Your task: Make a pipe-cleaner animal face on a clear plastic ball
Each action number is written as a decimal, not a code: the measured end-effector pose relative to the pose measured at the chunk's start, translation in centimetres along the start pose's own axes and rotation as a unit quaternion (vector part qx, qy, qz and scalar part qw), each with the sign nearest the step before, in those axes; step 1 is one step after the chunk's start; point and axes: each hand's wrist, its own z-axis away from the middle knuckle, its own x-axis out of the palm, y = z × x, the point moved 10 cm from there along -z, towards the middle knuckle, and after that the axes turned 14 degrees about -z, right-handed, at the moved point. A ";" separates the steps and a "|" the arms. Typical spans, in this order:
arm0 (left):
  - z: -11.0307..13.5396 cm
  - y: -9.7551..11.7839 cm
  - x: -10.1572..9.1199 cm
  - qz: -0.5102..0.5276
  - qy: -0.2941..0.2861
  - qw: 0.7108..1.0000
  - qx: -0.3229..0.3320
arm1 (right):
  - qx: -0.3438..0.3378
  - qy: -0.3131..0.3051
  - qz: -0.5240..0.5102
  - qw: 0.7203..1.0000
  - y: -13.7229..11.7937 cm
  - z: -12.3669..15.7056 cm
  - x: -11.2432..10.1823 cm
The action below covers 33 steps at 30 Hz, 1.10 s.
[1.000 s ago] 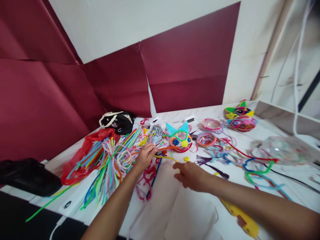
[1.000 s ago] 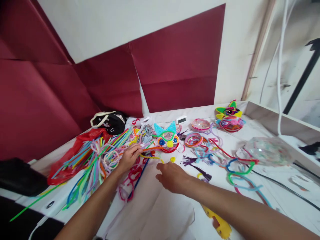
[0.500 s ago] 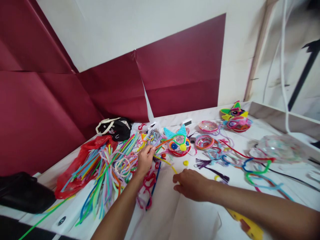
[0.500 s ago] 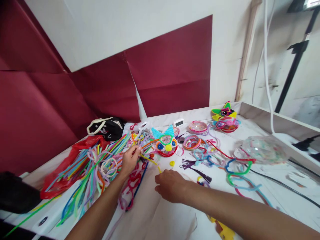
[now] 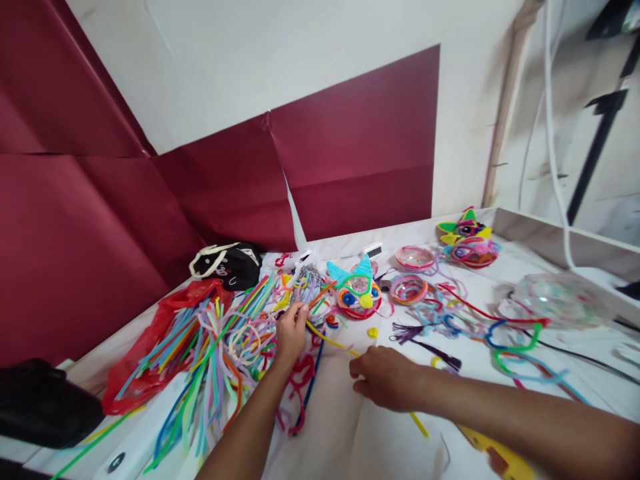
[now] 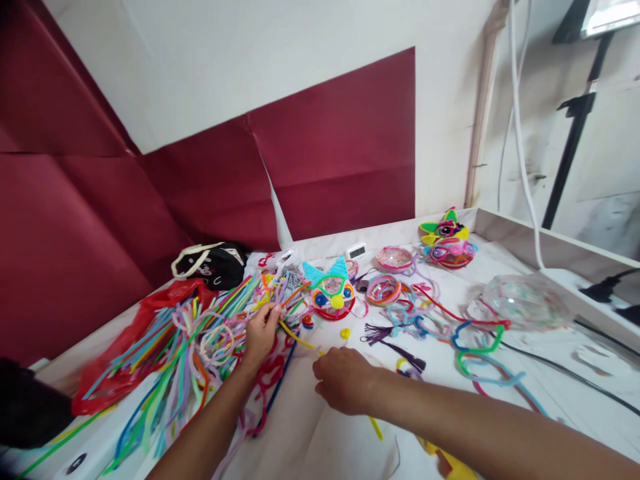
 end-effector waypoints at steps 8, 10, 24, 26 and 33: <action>0.1 -0.3 0.2 -0.013 0.008 1.000 0.001 | -0.007 0.017 -0.006 1.000 0.4 -0.5 0.2; 0.2 -0.3 0.3 -0.014 0.007 1.000 0.002 | -0.006 0.025 -0.011 1.000 0.6 -0.6 0.1; 0.8 1.4 -0.7 -0.006 -0.002 0.997 0.072 | -0.051 0.252 0.101 0.961 -0.7 -1.4 -10.8; 1.0 1.9 -1.1 0.000 -0.003 0.996 0.088 | -0.084 0.233 0.130 0.960 -1.5 -2.2 -10.5; 1.4 3.2 -1.2 0.006 -0.015 0.989 0.145 | -0.129 0.201 0.179 0.954 -2.1 -2.3 -10.0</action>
